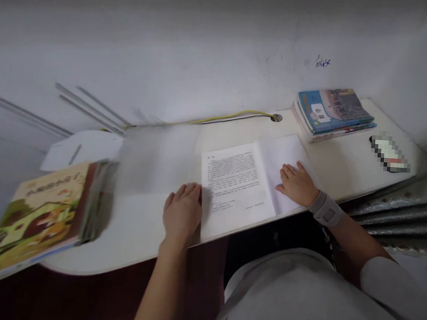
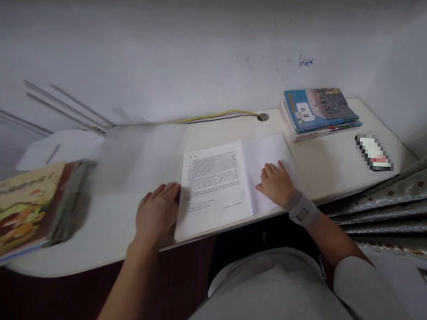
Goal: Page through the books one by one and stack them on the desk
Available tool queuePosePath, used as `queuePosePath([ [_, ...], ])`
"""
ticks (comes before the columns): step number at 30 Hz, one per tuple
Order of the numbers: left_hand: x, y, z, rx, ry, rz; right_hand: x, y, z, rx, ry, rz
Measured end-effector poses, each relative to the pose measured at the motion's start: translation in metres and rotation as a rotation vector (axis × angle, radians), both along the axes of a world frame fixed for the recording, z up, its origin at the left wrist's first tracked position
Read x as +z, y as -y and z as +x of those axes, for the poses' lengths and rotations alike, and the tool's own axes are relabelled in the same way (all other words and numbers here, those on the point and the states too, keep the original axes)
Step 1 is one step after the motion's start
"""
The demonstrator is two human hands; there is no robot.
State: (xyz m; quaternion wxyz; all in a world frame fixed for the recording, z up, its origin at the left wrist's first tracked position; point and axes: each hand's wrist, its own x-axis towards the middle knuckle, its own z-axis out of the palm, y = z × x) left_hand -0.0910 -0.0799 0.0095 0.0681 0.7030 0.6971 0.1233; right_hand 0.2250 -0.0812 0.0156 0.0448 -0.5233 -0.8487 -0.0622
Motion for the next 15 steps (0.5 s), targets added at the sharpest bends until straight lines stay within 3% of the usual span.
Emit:
queuePosePath([
  [5, 0.020, -0.006, 0.023, 0.239, 0.421, 0.118, 0.009, -0.022, -0.008, 0.050, -0.043, 0.043],
  [8, 0.023, -0.008, 0.029, 0.246, 0.683, 0.031, 0.012, -0.051, -0.007, 0.120, -0.029, -0.017],
  [11, 0.019, -0.008, 0.022, 0.263, 0.795, -0.080, 0.011, -0.079, -0.004, 0.130, 0.019, -0.139],
  [15, 0.001, -0.007, 0.007, 0.189, 0.787, -0.067, 0.005, -0.092, 0.000, 0.121, 0.060, -0.177],
])
